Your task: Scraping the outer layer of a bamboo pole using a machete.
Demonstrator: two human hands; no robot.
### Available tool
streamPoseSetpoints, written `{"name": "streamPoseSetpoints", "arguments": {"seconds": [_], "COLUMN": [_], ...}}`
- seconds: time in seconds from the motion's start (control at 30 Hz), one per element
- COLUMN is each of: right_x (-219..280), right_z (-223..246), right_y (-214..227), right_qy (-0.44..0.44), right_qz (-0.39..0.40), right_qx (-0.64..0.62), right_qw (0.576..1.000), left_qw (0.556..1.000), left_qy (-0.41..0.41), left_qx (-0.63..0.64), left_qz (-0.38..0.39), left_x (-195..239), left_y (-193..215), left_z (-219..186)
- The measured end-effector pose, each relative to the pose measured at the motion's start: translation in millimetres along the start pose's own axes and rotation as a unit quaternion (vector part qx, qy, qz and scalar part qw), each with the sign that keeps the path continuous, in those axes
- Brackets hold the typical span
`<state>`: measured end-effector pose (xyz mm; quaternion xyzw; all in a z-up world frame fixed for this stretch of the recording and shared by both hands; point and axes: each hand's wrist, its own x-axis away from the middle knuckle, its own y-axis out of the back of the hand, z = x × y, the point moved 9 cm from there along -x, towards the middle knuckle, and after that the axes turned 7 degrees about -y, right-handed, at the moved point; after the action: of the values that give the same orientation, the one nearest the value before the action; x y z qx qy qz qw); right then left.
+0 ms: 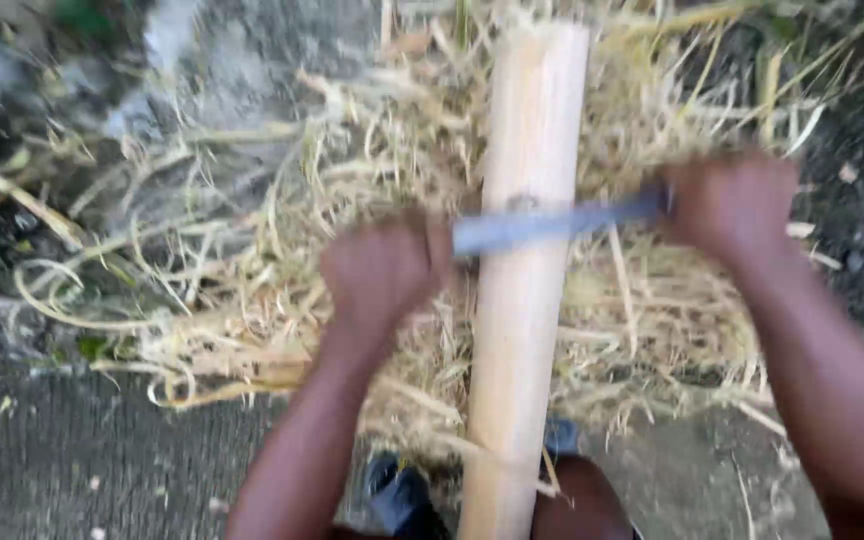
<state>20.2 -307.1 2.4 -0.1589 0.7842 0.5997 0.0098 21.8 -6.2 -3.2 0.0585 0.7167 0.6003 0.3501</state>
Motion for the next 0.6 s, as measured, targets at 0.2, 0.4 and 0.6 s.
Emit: {"name": "streamPoseSetpoints", "arguments": {"seconds": [0.2,0.4,0.6], "right_x": [-178.5,-175.1,-69.4], "right_z": [-71.0,-53.2,12.4], "right_y": [34.3,56.4,76.4], "right_qy": [-0.051,-0.026,-0.006], "right_qz": [-0.048,-0.087,-0.079], "right_qx": [0.067,0.091,0.024], "right_qw": [0.995,0.992,0.997], "left_qw": [0.986,0.984,0.997], "left_qy": [0.140,0.042,0.037], "left_qx": [0.073,-0.011,0.017], "left_qz": [0.049,-0.171,-0.060], "left_x": [-166.5,-155.6,-67.1], "left_y": [-7.0,-28.1,28.6], "left_z": [100.0,106.1,56.6]}}
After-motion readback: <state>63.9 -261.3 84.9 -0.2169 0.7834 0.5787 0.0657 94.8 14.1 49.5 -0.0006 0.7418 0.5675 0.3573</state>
